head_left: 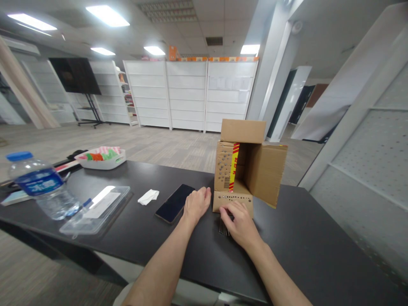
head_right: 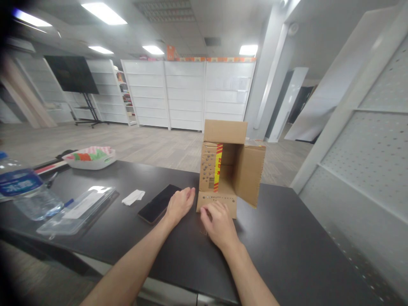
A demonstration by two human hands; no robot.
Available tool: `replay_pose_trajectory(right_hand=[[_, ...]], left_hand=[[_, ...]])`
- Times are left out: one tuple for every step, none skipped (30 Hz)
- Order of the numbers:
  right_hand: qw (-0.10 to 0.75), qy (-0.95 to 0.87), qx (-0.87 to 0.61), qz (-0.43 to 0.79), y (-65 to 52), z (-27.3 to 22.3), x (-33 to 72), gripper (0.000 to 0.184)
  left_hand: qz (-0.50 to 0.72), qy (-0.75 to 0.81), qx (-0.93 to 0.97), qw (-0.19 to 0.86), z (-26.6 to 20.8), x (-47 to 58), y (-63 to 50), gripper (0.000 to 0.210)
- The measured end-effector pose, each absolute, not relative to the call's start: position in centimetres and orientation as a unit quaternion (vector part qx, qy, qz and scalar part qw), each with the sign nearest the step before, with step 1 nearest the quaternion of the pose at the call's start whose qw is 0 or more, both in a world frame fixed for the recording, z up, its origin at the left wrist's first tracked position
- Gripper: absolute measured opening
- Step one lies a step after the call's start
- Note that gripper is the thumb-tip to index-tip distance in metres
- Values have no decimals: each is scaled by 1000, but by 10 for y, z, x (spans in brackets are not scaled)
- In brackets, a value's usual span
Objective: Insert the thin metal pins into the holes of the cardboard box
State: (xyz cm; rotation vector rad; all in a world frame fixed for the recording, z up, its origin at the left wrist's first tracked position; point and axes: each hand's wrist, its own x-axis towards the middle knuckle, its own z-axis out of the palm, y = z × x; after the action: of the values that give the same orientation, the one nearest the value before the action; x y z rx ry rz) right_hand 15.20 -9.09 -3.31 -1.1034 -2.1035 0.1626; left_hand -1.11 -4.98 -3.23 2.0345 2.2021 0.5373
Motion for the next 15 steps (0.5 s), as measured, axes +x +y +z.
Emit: replay_pose_trajectory(right_hand=[[397,-805,-434,75,-89,-35,153,23],[424,-787,-438,92,-86,-37,154,23],[451,-766,-444,111,-84,-39,155,24],[476,-744,-450,130,-81,-40,155,26],[498,-722,-457,147,-79,-41,156,28],[517,-701,-465,160,-77,-42,157,30],[532,-681,-473,171,-75,-42,158,32],[545,-664,-480,178,-74,-43,158,33],[556,-649,-485,184,-73,-43,158,34],[564,-638,-489,188,-72,-43,159,35],[571,-630,-491,191,-71,-43,159,35],[575,-625,-492,193,-71,-43,159,35],[578,-622,-491,196,-70,-42,159,35],[579,-620,-491,198,-70,-43,159,35],[580,-620,-490,199,-70,-43,159,34]], left_hand=[[176,722,668,45,-33,-11,-49,55],[175,721,670,41,-34,-11,-49,55],[174,719,672,38,-34,-12,-49,56],[174,717,674,36,-35,-12,-48,56],[173,716,675,34,-35,-12,-48,56],[172,717,675,34,-35,-12,-48,55],[169,719,673,36,-35,-12,-48,55],[167,721,671,39,-35,-12,-48,55],[166,723,670,41,-34,-12,-48,55],[164,724,668,44,-34,-11,-48,55],[163,725,667,46,-33,-11,-49,54],[163,726,666,47,-33,-11,-49,54],[164,726,666,47,-33,-11,-49,54],[165,726,666,45,-33,-11,-49,54],[165,725,667,43,-33,-11,-49,55]])
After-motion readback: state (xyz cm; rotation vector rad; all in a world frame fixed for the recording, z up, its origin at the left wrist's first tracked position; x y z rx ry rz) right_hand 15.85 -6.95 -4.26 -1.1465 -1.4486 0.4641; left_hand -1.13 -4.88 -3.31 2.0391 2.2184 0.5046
